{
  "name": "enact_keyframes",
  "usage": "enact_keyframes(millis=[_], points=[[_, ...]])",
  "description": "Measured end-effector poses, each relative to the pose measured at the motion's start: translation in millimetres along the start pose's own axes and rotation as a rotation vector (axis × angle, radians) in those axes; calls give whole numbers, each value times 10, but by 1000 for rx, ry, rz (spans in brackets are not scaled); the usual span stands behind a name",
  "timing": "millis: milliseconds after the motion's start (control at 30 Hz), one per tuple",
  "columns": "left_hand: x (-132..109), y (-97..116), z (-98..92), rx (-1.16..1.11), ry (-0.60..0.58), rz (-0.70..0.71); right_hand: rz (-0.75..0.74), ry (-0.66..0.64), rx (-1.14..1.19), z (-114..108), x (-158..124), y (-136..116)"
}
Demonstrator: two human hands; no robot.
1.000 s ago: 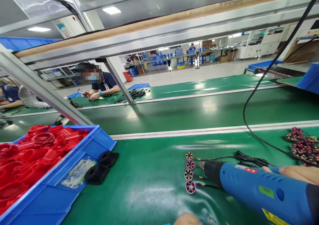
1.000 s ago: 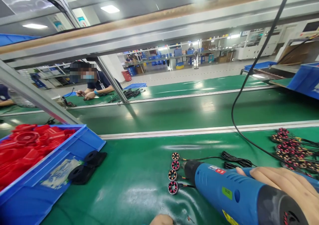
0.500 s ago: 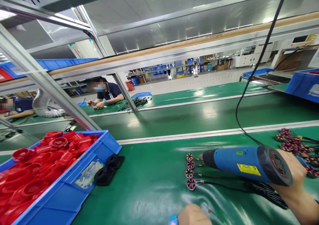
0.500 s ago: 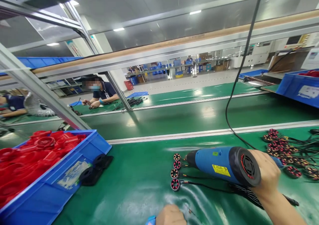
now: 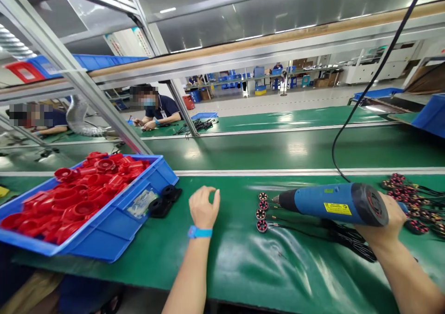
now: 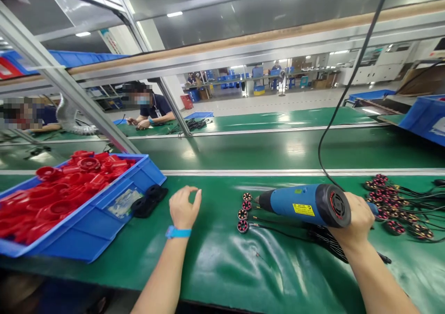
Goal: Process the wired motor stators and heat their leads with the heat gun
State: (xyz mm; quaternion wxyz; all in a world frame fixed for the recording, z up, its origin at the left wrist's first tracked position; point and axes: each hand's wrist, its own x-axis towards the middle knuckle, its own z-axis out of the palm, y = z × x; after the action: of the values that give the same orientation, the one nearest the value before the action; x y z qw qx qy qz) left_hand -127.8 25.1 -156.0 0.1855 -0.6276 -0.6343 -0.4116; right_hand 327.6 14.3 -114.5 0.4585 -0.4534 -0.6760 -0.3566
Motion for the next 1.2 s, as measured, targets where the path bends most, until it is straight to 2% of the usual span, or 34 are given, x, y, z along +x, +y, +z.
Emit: enact_keyframes(millis=[67,133,200,300,400,600,733,900,1200], points=[[9,-266,111,67,-139,-186,-93,25,-62,16,24,15],[-61,-379,233,84,-277,-314,-162,46,-97,28,62,20],[-140,-370,329,59,-368,-375,-169,59,-98,34,96,20],[-195,-289,384,-17,-405,-403,-166,82,-114,29,120,30],[-174,-292,362,-118,-359,-447,-182,82,-131,8,119,59],[-126,-473,354,-294,-96,-682,-218,94,-102,-38,146,86],[-144,-519,403,-362,5,-770,-239,82,-60,-40,158,73],[-159,-529,428,-397,31,-796,-190,57,-128,1,119,1],[-154,-526,417,-404,10,-800,-64,-11,-87,59,45,-91]])
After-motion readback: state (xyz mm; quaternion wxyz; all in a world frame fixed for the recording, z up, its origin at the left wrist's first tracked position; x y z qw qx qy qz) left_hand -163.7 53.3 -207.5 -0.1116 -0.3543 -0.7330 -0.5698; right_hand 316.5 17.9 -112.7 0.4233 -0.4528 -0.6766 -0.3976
